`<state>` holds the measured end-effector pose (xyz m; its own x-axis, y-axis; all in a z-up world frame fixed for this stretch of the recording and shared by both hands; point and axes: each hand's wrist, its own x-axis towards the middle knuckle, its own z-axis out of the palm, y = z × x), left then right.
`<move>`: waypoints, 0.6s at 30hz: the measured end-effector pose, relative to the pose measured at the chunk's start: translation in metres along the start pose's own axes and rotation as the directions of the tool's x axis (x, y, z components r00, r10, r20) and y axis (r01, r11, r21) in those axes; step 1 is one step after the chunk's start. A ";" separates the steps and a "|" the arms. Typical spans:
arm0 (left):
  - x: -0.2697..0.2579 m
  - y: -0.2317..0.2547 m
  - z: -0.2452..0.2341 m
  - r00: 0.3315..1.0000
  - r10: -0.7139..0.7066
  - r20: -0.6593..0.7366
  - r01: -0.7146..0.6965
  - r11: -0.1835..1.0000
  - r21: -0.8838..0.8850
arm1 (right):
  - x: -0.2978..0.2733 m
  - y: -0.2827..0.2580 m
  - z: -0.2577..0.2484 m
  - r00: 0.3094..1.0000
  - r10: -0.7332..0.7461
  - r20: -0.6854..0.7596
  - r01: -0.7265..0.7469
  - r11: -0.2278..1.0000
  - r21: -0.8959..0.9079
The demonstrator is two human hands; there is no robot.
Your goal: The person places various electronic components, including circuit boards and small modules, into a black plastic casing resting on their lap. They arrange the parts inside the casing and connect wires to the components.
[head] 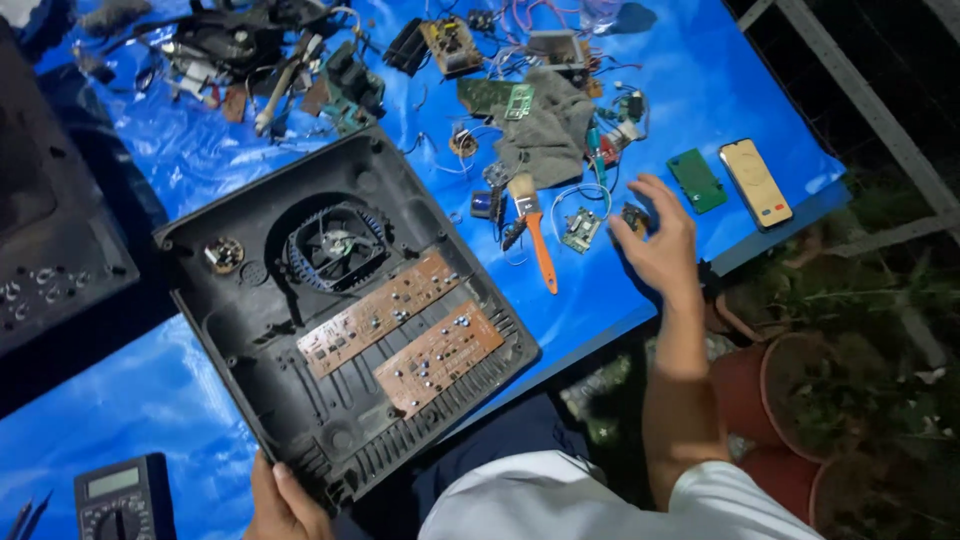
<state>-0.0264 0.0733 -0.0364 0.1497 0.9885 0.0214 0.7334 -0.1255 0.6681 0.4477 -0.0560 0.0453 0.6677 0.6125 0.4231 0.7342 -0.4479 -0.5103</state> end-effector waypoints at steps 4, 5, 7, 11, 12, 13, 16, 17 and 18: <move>0.007 -0.029 0.015 0.993 0.039 0.107 -0.017 0.981 -0.195 | 0.020 0.018 0.029 0.998 0.019 0.065 -0.015 0.998 -0.059; 0.006 -0.046 0.028 0.996 0.064 0.054 -0.043 0.945 -0.325 | 0.022 0.024 0.037 0.991 0.043 0.125 -0.034 0.997 -0.076; 0.007 -0.061 0.045 0.996 0.084 -0.013 -0.081 0.886 -0.456 | 0.029 0.023 0.046 0.983 0.057 0.176 -0.042 0.995 -0.092; 0.004 -0.068 0.056 0.995 0.048 -0.085 -0.081 0.892 -0.444 | 0.029 0.005 0.047 0.985 -0.035 0.170 0.043 0.998 -0.040; 0.004 -0.073 0.060 0.993 0.041 -0.108 -0.085 0.895 -0.437 | 0.028 0.005 0.045 0.982 -0.045 0.183 0.050 0.998 -0.023; 0.004 -0.080 0.064 0.993 0.045 -0.108 -0.088 0.895 -0.438 | 0.029 0.005 0.043 0.983 -0.044 0.180 0.049 0.999 -0.024; 0.006 -0.113 0.077 0.991 0.054 -0.119 -0.097 0.918 -0.384 | 0.033 0.004 0.037 0.985 -0.040 0.170 0.036 0.999 0.024; 0.008 -0.129 0.083 0.992 0.078 -0.100 -0.109 0.929 -0.354 | 0.035 0.003 0.036 0.989 -0.010 0.144 0.009 1.000 0.011; 0.009 -0.146 0.089 0.992 0.099 -0.081 -0.120 0.939 -0.324 | 0.036 0.003 0.035 0.993 0.018 0.120 -0.018 1.000 -0.002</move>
<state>-0.0727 0.0925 -0.1999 0.1676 0.9748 0.1473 0.4557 -0.2090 0.8653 0.4691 -0.0127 0.0330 0.6613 0.6781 0.3205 0.7223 -0.4605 -0.5160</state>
